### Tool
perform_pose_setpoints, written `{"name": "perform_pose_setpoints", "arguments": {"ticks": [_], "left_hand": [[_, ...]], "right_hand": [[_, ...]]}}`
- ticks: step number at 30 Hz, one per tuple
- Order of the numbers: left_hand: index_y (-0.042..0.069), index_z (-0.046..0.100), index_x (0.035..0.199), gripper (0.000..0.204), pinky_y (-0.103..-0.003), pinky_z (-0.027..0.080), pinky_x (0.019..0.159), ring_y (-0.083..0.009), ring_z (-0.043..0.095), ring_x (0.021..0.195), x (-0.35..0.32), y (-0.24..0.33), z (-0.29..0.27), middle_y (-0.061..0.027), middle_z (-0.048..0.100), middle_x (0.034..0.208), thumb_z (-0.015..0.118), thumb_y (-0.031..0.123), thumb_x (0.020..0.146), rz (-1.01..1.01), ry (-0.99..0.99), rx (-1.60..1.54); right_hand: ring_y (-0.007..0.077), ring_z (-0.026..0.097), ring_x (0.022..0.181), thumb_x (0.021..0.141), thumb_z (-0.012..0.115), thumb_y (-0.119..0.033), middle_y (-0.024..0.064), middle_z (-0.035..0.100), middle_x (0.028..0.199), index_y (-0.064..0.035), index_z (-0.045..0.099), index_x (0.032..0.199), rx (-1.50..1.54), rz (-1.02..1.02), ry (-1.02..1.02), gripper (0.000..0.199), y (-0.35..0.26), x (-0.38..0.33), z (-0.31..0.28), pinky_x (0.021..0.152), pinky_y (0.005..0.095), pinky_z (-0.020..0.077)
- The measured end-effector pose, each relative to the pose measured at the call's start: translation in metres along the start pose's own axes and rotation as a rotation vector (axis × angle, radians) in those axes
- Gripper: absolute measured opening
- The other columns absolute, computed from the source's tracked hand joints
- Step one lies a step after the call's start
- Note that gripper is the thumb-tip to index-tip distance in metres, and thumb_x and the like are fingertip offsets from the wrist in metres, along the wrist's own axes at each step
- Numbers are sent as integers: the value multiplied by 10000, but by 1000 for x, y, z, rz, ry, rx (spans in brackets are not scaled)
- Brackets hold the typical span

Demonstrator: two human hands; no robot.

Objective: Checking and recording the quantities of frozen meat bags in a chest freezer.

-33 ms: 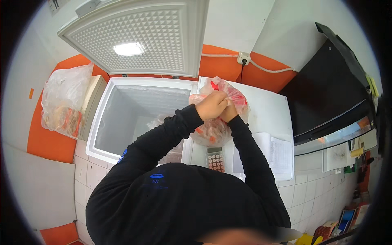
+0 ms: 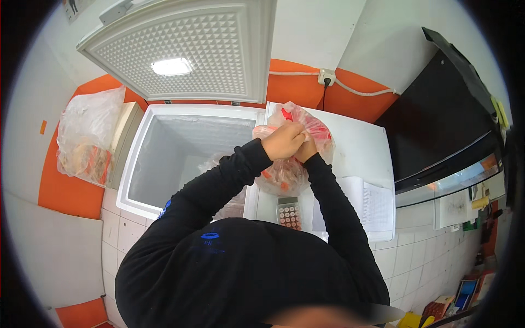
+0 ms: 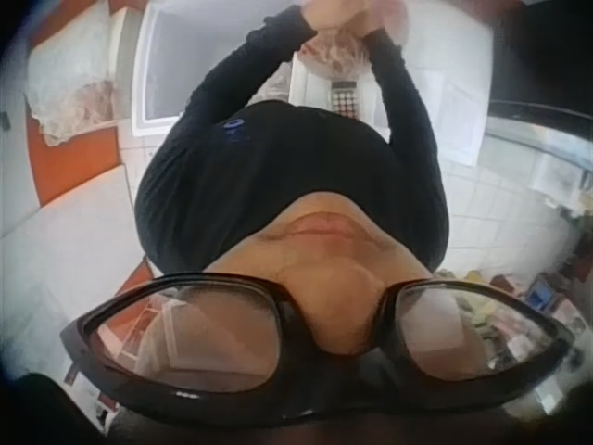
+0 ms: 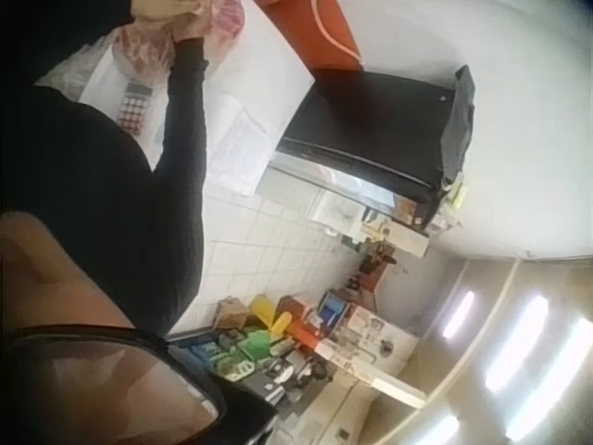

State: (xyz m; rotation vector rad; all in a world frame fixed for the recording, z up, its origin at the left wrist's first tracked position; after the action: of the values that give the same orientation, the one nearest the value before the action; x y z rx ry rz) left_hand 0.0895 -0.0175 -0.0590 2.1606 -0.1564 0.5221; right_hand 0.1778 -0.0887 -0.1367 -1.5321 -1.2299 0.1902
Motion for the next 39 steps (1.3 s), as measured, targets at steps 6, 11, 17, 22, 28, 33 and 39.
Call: {"name": "perform_pose_setpoints", "arguments": {"ticks": [6,11,17,22,28,33,39], "left_hand": [[5,552,1045,275,-308,447,767,-193,562,888,-1,-11,-22,-99,584,984,558,202,854,-92,-103,-164],[32,521,1118,366,-280,475,768,-178,597,898,-13,-61,-3,-92,602,986,652,104,784,-163,-26,-115],[29,546,1103,337,-271,480,747,-124,594,816,0,-80,-8,-61,635,916,633,57,778,-155,-178,-222],[43,629,941,164,-248,451,674,-80,550,706,10,-85,-12,-32,643,793,635,122,797,-147,-357,-83],[52,610,894,231,-278,448,667,-136,568,670,14,-91,-7,-64,628,740,602,272,821,-36,-354,82],[88,609,939,245,-312,451,721,-217,596,761,14,-110,-8,-110,629,824,577,298,817,-24,-297,-82],[83,610,911,229,-351,454,726,-290,599,826,20,-114,-4,-136,635,867,558,285,817,88,-276,93]], "right_hand": [[78,523,597,945,448,-181,34,569,843,-26,543,1056,392,308,-36,212,0,-2,-16,550,216,439],[93,545,597,939,471,-186,53,594,801,-26,523,1103,659,305,-96,235,24,3,-11,556,210,471],[112,591,674,881,564,-133,50,583,808,-21,448,1165,265,342,-11,327,27,8,-28,568,228,485],[103,571,602,834,626,-95,45,596,737,3,546,1071,194,319,-88,269,-10,23,-34,534,216,460],[79,542,601,854,600,-123,28,634,721,-14,677,872,-10,288,-311,134,-12,27,-40,557,221,442],[248,603,728,706,692,-140,108,637,760,-51,660,793,-723,-92,-269,128,-71,46,-15,679,350,473],[328,502,1083,750,642,-164,181,520,1198,-17,626,986,-928,188,-324,278,-53,41,2,902,373,413]]}}
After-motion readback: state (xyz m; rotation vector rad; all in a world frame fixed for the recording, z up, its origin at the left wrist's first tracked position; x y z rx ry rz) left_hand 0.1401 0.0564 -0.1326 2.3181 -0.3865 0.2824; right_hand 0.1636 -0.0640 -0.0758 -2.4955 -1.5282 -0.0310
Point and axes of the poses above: each hand's wrist, its own x-axis towards the middle knuckle, its own z-axis out of the palm, y = z × x, the point moved 4 cm from there along x, towards the middle knuckle
